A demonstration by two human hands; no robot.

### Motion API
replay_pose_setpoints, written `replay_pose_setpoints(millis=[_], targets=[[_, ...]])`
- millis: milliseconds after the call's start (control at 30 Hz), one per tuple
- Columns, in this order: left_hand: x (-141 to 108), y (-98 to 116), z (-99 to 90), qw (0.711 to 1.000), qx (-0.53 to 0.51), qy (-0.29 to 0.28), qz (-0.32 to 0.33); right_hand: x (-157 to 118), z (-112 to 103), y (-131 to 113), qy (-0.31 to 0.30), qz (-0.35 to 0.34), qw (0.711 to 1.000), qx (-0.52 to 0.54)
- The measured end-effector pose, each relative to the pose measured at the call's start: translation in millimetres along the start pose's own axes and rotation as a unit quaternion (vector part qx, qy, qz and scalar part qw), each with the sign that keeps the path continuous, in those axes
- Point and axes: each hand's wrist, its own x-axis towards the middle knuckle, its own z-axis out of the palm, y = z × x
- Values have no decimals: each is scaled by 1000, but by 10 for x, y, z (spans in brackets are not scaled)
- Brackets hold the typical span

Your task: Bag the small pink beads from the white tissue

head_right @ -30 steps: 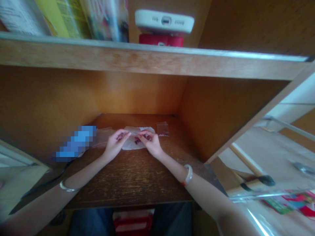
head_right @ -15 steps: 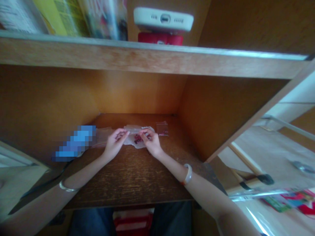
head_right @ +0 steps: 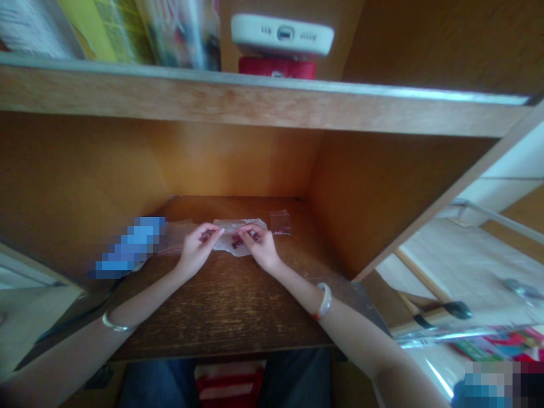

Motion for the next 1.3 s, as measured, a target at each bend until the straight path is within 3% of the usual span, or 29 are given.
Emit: replay_pose_setpoints(millis=[233, 467, 700, 1033, 1300], targets=[[-6, 6, 10, 1000, -8, -26, -1, -4, -2, 21, 9, -3, 1000, -21], [-13, 18, 13, 999, 3, -41, 11, -51, 29, -114, -30, 5, 1000, -3], [-28, 73, 28, 996, 4, -76, 41, -55, 28, -92, -48, 6, 999, -15], [-40, 54, 26, 995, 41, -64, 62, -46, 18, -26, -34, -44, 995, -82], [-22, 93, 22, 996, 28, -63, 58, -39, 43, -16, -53, -20, 998, -40]])
